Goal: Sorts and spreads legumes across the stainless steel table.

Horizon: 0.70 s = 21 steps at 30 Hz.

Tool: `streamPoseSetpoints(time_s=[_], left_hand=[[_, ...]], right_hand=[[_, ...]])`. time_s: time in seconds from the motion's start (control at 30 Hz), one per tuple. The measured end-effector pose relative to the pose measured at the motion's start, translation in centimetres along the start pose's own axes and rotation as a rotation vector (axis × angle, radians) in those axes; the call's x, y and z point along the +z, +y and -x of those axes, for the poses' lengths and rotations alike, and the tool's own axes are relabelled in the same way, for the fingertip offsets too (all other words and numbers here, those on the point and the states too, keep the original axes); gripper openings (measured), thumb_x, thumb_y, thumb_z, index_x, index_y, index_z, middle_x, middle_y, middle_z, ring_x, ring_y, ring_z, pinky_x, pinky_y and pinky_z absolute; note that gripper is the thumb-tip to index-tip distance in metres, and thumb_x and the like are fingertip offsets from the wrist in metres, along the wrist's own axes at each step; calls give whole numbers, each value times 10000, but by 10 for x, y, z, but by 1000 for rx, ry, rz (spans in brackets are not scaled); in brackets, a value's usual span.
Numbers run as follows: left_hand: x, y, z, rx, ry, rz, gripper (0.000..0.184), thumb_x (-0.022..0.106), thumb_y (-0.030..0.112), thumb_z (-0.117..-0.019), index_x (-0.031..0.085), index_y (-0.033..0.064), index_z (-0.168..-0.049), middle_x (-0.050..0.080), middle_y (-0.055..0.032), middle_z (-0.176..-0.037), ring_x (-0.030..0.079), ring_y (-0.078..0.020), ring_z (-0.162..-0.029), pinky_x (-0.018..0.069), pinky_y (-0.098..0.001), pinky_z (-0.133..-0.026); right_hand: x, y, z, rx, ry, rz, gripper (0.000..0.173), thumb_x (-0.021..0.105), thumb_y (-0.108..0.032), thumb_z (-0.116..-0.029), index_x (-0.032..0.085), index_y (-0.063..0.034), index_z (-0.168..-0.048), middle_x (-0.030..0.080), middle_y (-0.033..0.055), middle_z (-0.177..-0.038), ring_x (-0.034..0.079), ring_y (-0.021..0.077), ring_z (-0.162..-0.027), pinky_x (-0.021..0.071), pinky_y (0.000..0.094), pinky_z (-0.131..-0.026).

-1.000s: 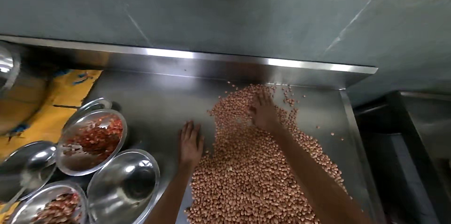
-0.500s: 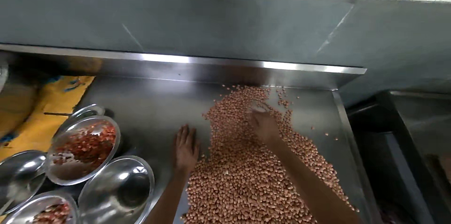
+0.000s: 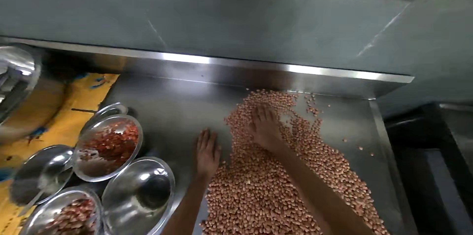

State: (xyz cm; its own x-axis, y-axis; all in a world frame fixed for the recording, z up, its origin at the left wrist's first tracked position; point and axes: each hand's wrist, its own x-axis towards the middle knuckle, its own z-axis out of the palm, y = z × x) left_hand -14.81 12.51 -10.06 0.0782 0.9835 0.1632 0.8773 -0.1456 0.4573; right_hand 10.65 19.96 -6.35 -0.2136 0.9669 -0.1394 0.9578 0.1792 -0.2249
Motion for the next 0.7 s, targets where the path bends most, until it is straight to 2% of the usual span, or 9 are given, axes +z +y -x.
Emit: streamPoseSetpoints(time_s=[0.13, 0.23, 0.3, 0.43, 0.53, 0.57, 0.6, 0.63, 0.7], left_hand=[[2, -3, 1, 9, 9, 0, 587, 359, 457, -1045, 574, 82, -1442, 401, -186, -1601, 298, -371, -1527, 207, -574, -1241], [1, -1, 2, -10, -15, 4, 553, 395, 414, -1045, 550, 92, -1466, 380, -169, -1618, 264, -361, -1542, 200, -571, -1245], [2, -1, 3, -29, -22, 26, 528, 434, 379, -1045, 545, 84, -1468, 363, -168, -1627, 244, -359, -1549, 186, -567, -1253], [4, 0, 2, -37, -38, -13, 535, 443, 400, -1044, 538, 99, -1476, 349, -145, -1640, 238, -332, -1555, 184, -559, -1253], [4, 0, 1, -45, -47, -1, 550, 435, 408, -1046, 522, 95, -1490, 334, -146, -1648, 221, -327, -1561, 165, -555, -1259], [5, -1, 1, -44, -42, 4, 552, 442, 405, -1043, 525, 92, -1489, 336, -148, -1646, 221, -328, -1561, 170, -554, -1258], [6, -1, 1, -44, -37, 15, 551, 458, 394, -1037, 524, 88, -1490, 335, -151, -1647, 220, -329, -1561, 169, -555, -1259], [6, -2, 2, -44, -35, 14, 546, 471, 381, -1031, 524, 93, -1491, 336, -150, -1646, 223, -330, -1560, 171, -557, -1258], [3, 0, 2, -51, -57, 0, 530, 496, 361, -1029, 525, 105, -1492, 342, -147, -1644, 225, -334, -1559, 167, -560, -1256]], right_hand=[[-10, 1, 33, 28, -102, -14, 741, 381, -597, -1048, 269, -159, -1635, 129, 151, -1717, 59, 400, -1583, 77, 631, -1248], [-10, 5, 45, 9, -113, 16, 724, 366, -589, -1055, 264, -172, -1638, 164, 153, -1710, 79, 412, -1578, 81, 639, -1245], [-9, 5, 47, -4, -110, 25, 717, 408, -567, -1052, 282, -165, -1632, 190, 166, -1701, 102, 420, -1573, 94, 651, -1237], [-6, 6, 47, -2, -134, 38, 720, 422, -553, -1052, 286, -145, -1629, 157, 180, -1705, 82, 418, -1576, 77, 655, -1236], [-16, 5, 44, -4, -217, 61, 752, 419, -585, -1040, 252, -165, -1641, 127, 177, -1712, 50, 423, -1577, 74, 664, -1228], [-27, 1, 41, 7, -269, 65, 740, 425, -588, -1040, 283, -166, -1631, 147, 177, -1708, 64, 425, -1575, 80, 670, -1226], [-41, -6, 36, 22, -311, 62, 695, 432, -567, -1047, 353, -161, -1606, 204, 178, -1694, 95, 425, -1571, 74, 675, -1225], [-53, -13, 29, 33, -305, 61, 611, 445, -516, -1060, 463, -147, -1548, 319, 189, -1650, 163, 440, -1555, 70, 681, -1227], [-70, -31, 9, 62, -177, 23, 413, 493, -339, -1071, 654, -86, -1355, 589, 206, -1428, 400, 425, -1453, 146, 646, -1230]])
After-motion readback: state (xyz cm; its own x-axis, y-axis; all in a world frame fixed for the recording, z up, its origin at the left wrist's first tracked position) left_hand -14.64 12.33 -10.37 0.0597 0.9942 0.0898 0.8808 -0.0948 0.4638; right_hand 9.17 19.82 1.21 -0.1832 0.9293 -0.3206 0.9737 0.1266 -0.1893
